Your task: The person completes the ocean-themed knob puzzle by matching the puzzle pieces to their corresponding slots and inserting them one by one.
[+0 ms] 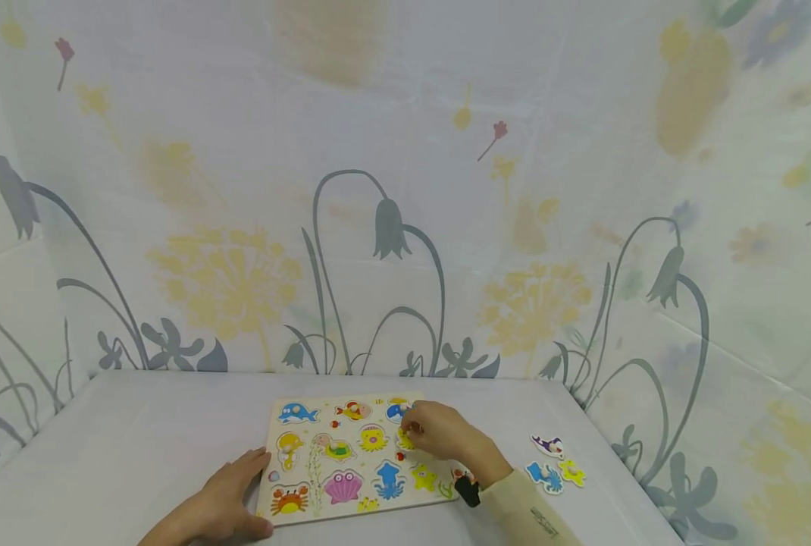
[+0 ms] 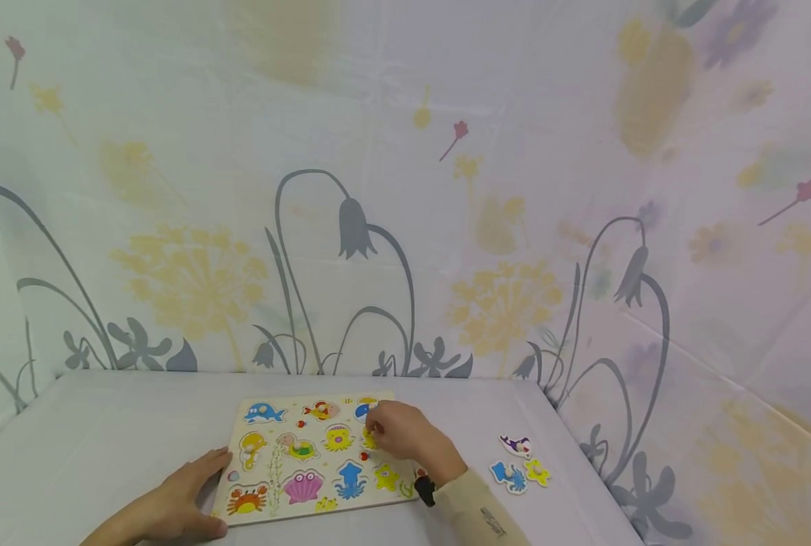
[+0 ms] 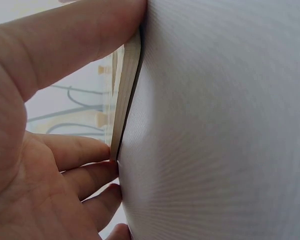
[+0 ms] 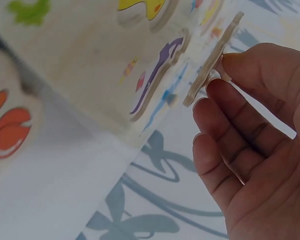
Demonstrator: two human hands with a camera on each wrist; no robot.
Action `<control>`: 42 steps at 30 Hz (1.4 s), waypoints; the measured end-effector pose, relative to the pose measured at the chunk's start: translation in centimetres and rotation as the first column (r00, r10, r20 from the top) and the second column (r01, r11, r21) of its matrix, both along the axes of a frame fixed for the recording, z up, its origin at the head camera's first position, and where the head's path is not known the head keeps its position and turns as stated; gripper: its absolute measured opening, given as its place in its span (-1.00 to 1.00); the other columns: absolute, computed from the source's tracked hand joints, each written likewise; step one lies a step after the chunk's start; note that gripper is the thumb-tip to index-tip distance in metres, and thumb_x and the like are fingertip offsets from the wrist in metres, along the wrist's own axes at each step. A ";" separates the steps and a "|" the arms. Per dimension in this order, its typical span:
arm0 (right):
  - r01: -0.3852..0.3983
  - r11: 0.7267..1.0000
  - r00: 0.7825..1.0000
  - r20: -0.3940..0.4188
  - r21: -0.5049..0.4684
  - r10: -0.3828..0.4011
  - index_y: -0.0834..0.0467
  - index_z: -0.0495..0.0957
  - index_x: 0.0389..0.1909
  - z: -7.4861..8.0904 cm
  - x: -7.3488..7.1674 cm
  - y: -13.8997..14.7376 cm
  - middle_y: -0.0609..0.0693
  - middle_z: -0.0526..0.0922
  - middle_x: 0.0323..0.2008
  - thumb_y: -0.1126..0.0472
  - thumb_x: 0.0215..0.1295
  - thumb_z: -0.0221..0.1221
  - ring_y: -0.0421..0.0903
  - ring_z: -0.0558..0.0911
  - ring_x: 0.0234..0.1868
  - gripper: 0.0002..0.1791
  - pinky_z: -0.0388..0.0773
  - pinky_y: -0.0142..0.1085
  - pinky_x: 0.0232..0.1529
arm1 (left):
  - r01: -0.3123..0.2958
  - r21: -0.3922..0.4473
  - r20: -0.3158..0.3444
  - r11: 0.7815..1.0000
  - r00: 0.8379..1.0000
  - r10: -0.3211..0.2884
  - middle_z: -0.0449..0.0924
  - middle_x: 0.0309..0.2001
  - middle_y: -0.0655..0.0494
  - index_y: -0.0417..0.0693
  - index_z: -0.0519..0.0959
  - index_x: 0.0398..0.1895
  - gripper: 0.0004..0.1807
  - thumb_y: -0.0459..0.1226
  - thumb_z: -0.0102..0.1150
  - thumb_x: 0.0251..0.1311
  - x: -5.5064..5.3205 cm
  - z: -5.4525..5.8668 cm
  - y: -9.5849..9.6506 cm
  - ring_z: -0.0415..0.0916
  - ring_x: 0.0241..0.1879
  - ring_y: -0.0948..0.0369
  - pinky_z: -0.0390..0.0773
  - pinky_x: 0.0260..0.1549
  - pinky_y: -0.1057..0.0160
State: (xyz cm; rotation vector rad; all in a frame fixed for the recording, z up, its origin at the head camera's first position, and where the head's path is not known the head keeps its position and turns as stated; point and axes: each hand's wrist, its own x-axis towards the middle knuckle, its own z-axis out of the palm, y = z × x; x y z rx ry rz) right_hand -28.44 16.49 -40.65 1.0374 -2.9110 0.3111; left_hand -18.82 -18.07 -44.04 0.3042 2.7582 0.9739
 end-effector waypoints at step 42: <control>0.001 0.998 0.994 0.104 0.064 -0.008 -0.03 0.67 -0.30 -1.2 -1.7 -6.4 -0.26 0.53 -0.39 0.22 0.23 0.22 -0.29 0.43 -0.39 -0.90 0.48 -0.43 -0.26 | -0.026 -0.014 0.014 1.000 1.000 0.026 0.16 0.35 -0.38 -0.38 0.31 0.28 0.11 -0.07 0.60 -0.43 -0.2 -0.3 0.2 0.00 0.36 -0.32 -0.11 0.31 -0.33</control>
